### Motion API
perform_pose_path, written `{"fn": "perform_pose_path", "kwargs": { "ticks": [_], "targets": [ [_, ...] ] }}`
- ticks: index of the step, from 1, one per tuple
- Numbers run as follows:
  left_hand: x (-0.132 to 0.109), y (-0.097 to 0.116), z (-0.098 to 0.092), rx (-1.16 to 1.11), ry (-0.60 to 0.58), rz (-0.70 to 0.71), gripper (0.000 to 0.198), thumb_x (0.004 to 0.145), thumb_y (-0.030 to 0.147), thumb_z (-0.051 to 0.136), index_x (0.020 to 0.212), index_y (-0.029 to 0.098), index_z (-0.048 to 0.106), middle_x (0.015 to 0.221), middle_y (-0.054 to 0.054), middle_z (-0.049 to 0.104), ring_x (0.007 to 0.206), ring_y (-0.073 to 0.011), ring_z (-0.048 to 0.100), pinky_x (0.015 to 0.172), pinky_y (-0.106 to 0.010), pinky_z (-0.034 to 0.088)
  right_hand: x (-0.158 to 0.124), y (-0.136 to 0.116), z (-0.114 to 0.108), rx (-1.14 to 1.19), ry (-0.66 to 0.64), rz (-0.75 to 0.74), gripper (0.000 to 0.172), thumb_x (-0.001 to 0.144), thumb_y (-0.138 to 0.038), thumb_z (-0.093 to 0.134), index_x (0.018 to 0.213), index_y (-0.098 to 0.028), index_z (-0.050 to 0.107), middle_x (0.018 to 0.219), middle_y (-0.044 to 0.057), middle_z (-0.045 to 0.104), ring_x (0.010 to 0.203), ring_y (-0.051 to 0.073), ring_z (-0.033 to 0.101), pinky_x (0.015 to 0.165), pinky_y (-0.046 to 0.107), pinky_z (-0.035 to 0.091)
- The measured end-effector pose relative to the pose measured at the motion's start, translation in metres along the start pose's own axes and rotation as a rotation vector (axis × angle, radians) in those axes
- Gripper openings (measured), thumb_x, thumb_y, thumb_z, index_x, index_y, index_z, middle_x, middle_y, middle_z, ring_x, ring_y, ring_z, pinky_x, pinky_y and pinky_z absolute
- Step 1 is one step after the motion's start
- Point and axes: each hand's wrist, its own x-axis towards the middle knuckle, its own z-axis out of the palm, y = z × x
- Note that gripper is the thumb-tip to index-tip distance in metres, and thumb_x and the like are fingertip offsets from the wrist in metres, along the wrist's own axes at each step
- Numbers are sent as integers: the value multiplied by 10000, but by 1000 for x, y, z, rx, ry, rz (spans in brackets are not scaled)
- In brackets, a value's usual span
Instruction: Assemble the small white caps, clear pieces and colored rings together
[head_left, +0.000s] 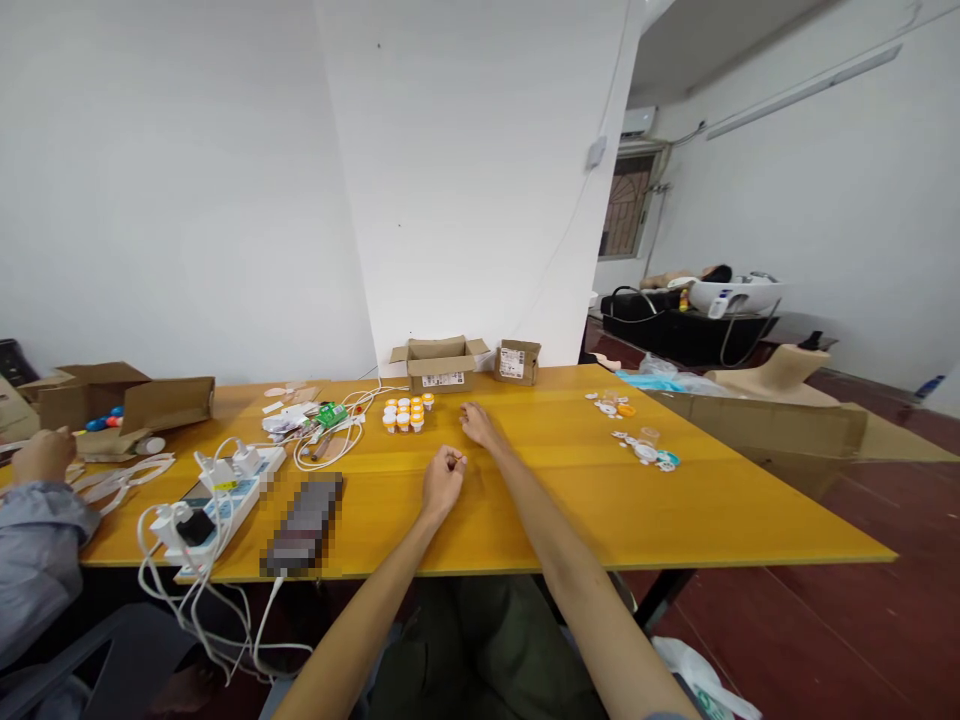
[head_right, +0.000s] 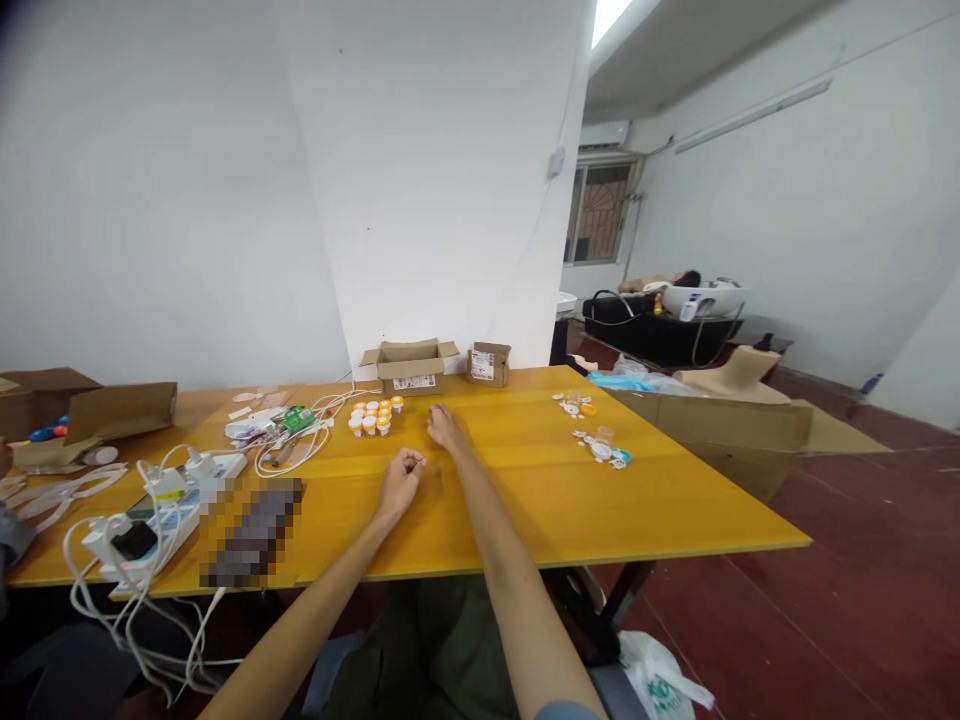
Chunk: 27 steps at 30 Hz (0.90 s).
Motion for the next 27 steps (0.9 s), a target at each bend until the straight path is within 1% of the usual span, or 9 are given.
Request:
{"fn": "perform_pose_path", "kwargs": {
  "ticks": [4, 7, 9, 11, 13, 16, 19, 24, 27],
  "targets": [
    [6, -4, 2, 101, -39, -22, 73, 756, 204, 654, 697, 211, 612, 566, 42, 587, 590, -152, 569, 609, -254, 370, 0, -9, -4, -76, -57, -45, 426, 814, -93, 609, 1215, -231, 640, 1256, 135, 652, 1175, 277, 614, 993, 367, 467],
    [9, -7, 2, 151, -64, -24, 84, 776, 213, 647, 696, 210, 621, 592, 26, 607, 605, -159, 573, 616, -258, 371, 4, -26, -1, -113, -99, -71, 558, 829, -89, 586, 1361, -257, 552, 1386, 131, 575, 1195, 285, 608, 987, 381, 462],
    [10, -7, 2, 174, -83, -42, 94, 787, 211, 640, 696, 208, 619, 579, 29, 596, 593, -155, 559, 606, -257, 356, 9, -39, 3, -171, -147, -115, 638, 847, -88, 559, 1452, -269, 467, 1483, 133, 493, 1207, 299, 606, 981, 394, 469],
    [11, -7, 1, 171, -97, -55, 104, 789, 196, 637, 689, 205, 613, 559, 36, 576, 580, -149, 544, 605, -255, 347, 15, -50, 7, -185, -177, -158, 649, 863, -94, 545, 1478, -271, 439, 1545, 128, 427, 1217, 304, 604, 982, 397, 475],
    [11, -7, 0, 155, -116, -62, 107, 792, 194, 640, 690, 205, 611, 549, 41, 564, 576, -146, 542, 600, -254, 342, 22, -57, 11, -166, -182, -188, 610, 875, -90, 534, 1457, -260, 467, 1555, 118, 420, 1251, 294, 585, 1005, 386, 467],
    [11, -7, -1, 166, -118, -74, 134, 796, 184, 635, 668, 206, 601, 541, 39, 562, 566, -147, 543, 582, -257, 328, 32, -61, 13, -132, -186, -211, 490, 885, -90, 531, 1350, -240, 569, 1448, 114, 543, 1248, 268, 586, 1023, 363, 455],
    [12, -10, 0, 178, -109, -68, 138, 798, 185, 635, 665, 209, 609, 552, 29, 586, 574, -156, 565, 575, -260, 335, 37, -59, 12, -114, -204, -229, 363, 882, -127, 565, 1215, -250, 642, 1289, 97, 655, 1155, 260, 633, 969, 353, 477],
    [20, -15, 6, 200, -95, -37, 114, 782, 190, 649, 672, 218, 644, 612, -2, 658, 614, -173, 604, 586, -265, 371, 41, -51, 12, -76, -201, -203, 276, 846, -206, 653, 1114, -268, 662, 1127, 78, 722, 1037, 271, 667, 858, 335, 489],
    [26, -14, 8, 187, -98, -41, 115, 775, 177, 646, 666, 215, 643, 611, -6, 656, 614, -171, 605, 593, -263, 394, 43, -49, 12, -46, -195, -200, 259, 816, -219, 685, 1069, -275, 665, 1038, 55, 736, 983, 255, 674, 824, 313, 484]
  ]
}}
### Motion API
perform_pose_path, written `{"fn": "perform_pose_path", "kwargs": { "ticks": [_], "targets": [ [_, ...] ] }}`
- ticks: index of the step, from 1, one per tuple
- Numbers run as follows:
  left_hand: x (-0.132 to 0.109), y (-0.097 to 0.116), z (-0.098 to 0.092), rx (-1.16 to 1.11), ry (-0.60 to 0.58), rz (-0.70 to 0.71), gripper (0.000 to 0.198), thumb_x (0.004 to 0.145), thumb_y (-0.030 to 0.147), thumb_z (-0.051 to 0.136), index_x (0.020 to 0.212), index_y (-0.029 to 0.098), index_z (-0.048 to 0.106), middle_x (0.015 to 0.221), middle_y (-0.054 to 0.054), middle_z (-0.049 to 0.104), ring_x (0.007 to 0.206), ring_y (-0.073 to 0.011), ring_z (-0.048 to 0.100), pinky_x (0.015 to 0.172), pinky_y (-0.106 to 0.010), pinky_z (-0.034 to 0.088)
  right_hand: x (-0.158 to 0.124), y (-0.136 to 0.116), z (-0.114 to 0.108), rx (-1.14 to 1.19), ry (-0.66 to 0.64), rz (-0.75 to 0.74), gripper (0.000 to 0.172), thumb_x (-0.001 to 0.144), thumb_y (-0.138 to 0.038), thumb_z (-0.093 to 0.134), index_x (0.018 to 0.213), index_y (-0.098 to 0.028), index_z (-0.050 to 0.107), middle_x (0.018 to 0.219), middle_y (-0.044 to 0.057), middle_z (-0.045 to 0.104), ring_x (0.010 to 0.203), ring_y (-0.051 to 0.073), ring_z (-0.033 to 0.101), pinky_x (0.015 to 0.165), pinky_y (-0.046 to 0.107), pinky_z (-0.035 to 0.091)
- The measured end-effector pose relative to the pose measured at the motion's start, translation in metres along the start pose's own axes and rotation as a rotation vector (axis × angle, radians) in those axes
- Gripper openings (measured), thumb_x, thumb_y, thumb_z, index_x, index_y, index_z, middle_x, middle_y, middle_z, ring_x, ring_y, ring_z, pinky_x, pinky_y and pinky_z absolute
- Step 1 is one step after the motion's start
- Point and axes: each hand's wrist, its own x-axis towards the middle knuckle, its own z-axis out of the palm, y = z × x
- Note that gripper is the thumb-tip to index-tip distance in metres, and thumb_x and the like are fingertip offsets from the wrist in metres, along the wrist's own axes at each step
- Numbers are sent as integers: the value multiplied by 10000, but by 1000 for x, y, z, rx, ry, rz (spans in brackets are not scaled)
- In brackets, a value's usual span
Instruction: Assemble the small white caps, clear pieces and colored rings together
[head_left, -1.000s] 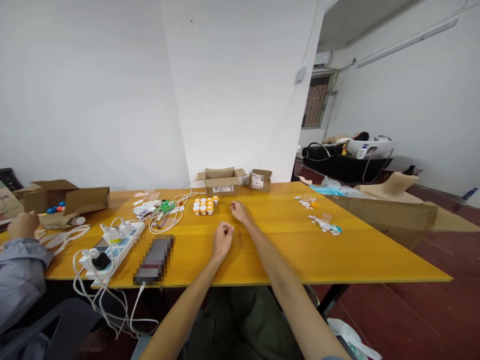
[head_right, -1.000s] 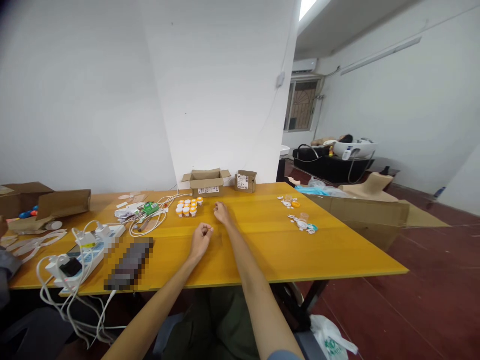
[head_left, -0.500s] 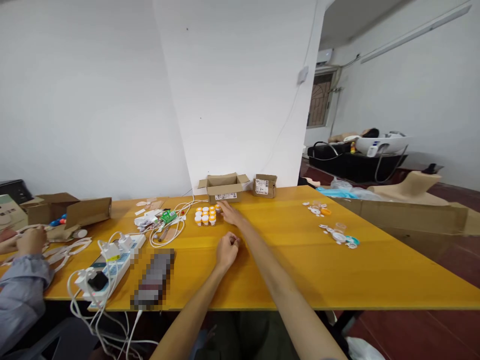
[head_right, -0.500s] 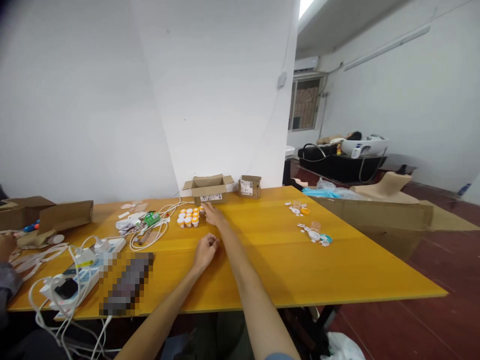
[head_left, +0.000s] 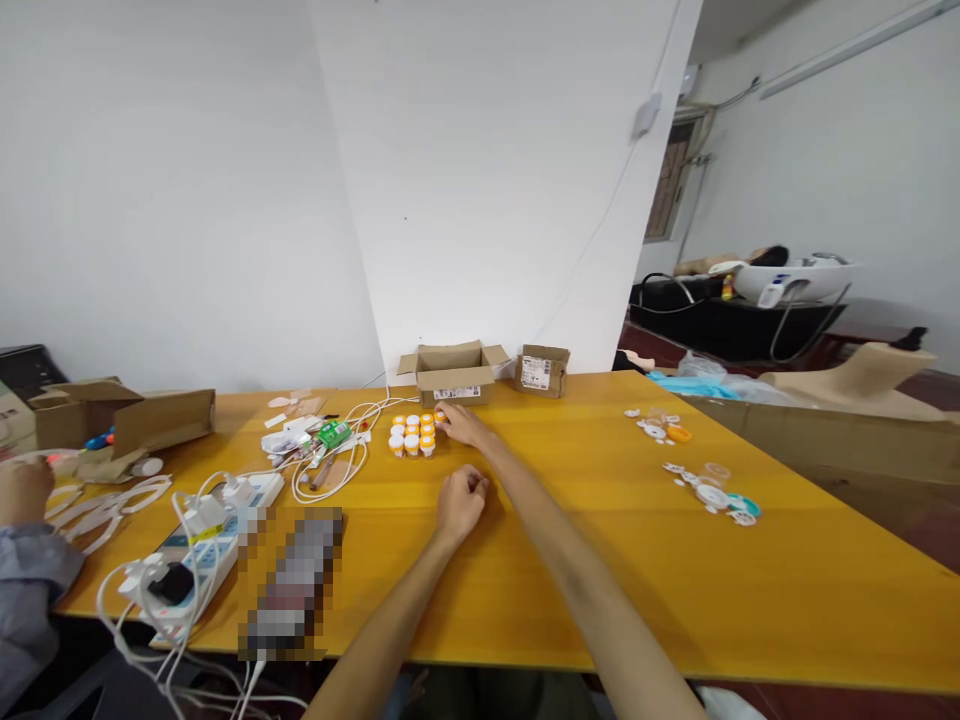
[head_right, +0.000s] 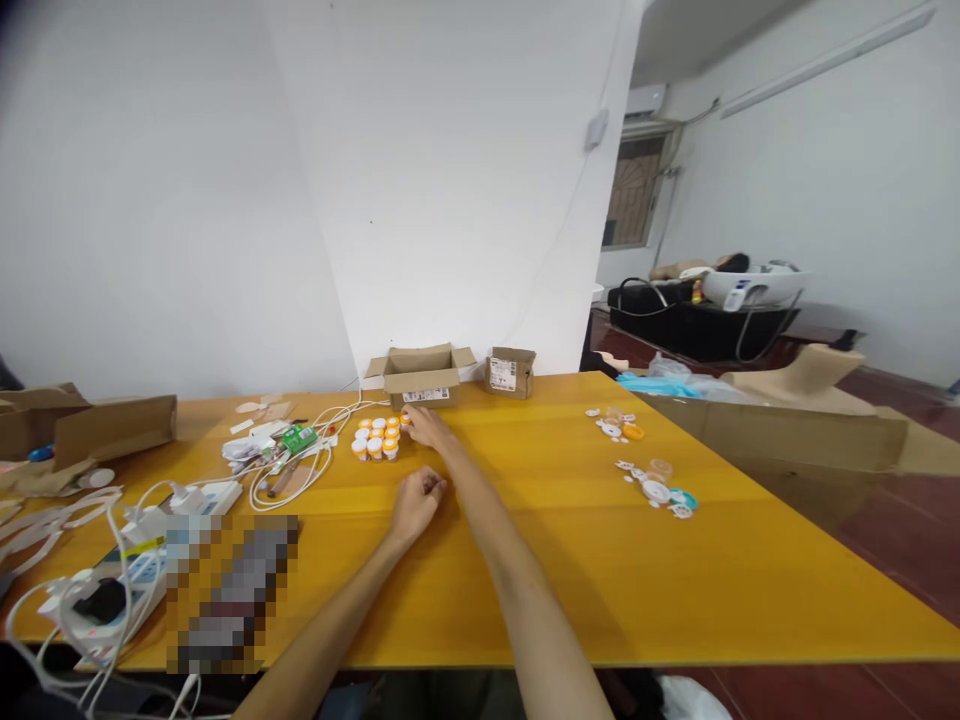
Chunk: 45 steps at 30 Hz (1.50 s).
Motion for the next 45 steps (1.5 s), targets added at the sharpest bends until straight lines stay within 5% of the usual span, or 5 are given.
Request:
{"fn": "perform_pose_path", "kwargs": {
  "ticks": [6, 14, 23, 37, 45],
  "targets": [
    [5, -2, 0, -208, 98, -82, 55, 796, 226, 665, 815, 192, 626, 741, -2, 663, 510, -108, 558, 472, -211, 416, -6, 12, -9, 218, 25, 49, 238, 718, -207, 756, 939, -243, 673, 917, 14, 729, 885, 212, 680, 786, 297, 509],
    [6, -3, 1, -413, 233, -186, 376, 886, 513, 601, 1095, 202, 570, 852, -21, 673, 419, -85, 550, 389, -216, 463, -67, 37, -27, 800, 26, 79, 357, 653, -301, 840, 954, -204, 674, 932, 33, 740, 888, 197, 707, 851, 342, 554],
    [3, 10, -10, -534, 131, -148, 468, 762, 620, 688, 876, 176, 596, 640, 24, 603, 422, -94, 553, 392, -196, 431, -107, 19, -37, 891, -24, 90, 409, 618, -360, 870, 943, -209, 673, 976, 35, 730, 909, 195, 697, 871, 344, 544],
    [-4, 11, -4, -412, 113, -71, 456, 847, 503, 620, 1173, 195, 537, 689, 43, 638, 401, -91, 515, 396, -207, 370, -87, 26, -38, 666, 62, 66, 264, 706, -335, 769, 911, -198, 675, 912, 22, 723, 832, 182, 679, 804, 319, 538],
    [-8, 14, 0, -238, -58, -9, 99, 792, 237, 639, 879, 204, 605, 584, 48, 593, 566, -136, 582, 577, -236, 451, -26, 0, -25, 34, 29, 120, 295, 694, -147, 734, 974, -237, 713, 1048, 45, 743, 1045, 254, 665, 880, 331, 514]
  ]
}}
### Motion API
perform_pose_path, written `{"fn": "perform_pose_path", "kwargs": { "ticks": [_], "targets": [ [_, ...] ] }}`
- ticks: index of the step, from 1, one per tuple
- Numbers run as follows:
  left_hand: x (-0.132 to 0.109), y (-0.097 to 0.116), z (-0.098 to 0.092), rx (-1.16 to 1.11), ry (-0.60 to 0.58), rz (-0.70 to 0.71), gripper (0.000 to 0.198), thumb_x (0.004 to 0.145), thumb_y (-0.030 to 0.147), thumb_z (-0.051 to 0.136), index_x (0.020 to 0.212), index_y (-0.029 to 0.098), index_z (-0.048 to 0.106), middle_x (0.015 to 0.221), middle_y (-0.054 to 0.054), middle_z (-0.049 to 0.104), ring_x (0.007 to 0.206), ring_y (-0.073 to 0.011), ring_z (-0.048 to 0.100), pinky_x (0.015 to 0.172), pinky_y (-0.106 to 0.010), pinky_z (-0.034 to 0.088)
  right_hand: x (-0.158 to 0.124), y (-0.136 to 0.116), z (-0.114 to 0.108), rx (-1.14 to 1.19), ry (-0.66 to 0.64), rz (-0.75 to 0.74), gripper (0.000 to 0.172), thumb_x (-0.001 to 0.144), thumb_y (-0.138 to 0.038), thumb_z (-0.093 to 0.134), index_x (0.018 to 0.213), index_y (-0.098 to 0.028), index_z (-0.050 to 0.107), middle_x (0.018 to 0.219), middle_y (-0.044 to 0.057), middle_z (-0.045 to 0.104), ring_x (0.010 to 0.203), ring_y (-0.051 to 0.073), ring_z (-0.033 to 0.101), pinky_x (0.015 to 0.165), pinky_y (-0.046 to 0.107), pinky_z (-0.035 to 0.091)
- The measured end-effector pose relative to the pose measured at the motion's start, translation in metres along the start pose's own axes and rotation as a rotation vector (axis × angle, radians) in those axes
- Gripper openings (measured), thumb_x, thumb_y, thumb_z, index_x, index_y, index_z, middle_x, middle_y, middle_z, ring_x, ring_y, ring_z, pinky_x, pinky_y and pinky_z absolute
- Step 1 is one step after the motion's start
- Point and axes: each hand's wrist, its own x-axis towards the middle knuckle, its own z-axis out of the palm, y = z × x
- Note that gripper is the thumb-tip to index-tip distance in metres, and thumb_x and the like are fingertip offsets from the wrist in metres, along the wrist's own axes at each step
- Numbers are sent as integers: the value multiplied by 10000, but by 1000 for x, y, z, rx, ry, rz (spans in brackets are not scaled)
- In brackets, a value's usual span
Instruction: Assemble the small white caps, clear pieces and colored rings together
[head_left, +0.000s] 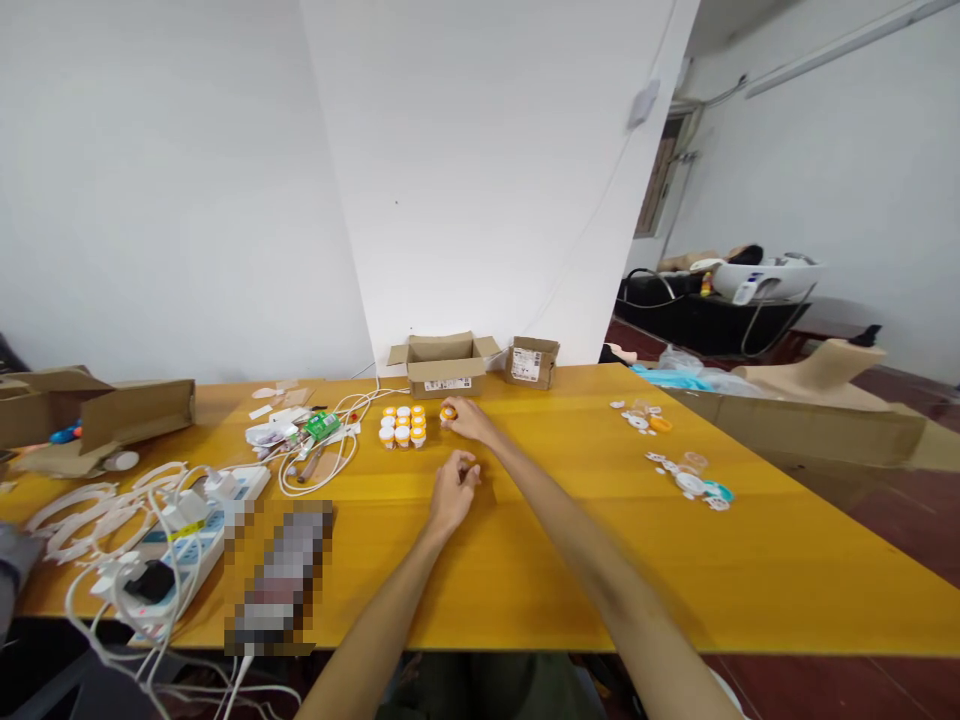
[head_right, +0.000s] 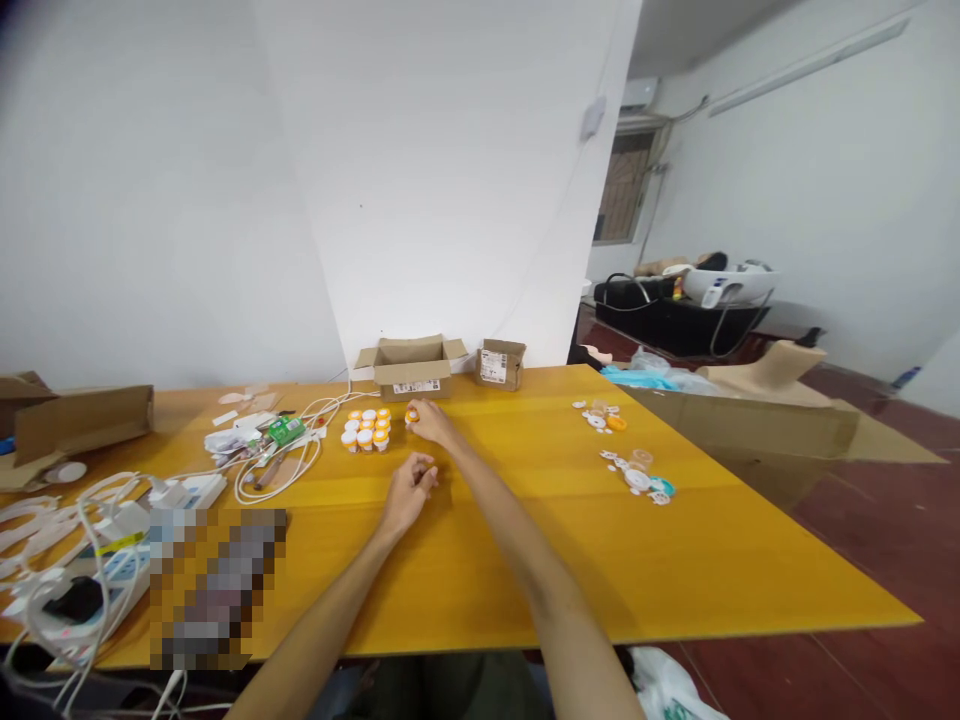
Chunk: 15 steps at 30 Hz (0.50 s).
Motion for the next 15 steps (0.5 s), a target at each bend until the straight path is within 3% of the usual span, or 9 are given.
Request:
{"fn": "perform_pose_path", "kwargs": {
  "ticks": [8, 12, 15],
  "targets": [
    [2, -4, 3, -62, 14, 0, 39, 793, 200, 590, 830, 204, 579, 577, 43, 594, 530, -130, 548, 571, -239, 428, 20, -23, 13, -100, -67, 44, 306, 772, -189, 720, 1075, -230, 702, 1127, 67, 740, 1096, 257, 658, 878, 302, 509],
    [2, -6, 4, -63, 22, -8, 69, 791, 204, 591, 860, 205, 585, 591, 39, 607, 547, -136, 565, 593, -247, 444, 17, -17, 15, -43, -39, 54, 432, 760, -241, 763, 1178, -231, 657, 1077, 51, 742, 1070, 247, 667, 871, 296, 510],
    [1, -7, 5, -67, 23, -16, 96, 787, 207, 599, 882, 208, 597, 613, 35, 619, 582, -145, 592, 632, -259, 469, 5, 0, 4, -36, 14, 66, 500, 776, -275, 757, 1252, -245, 610, 1121, 51, 719, 975, 224, 685, 863, 317, 518]
  ]
}}
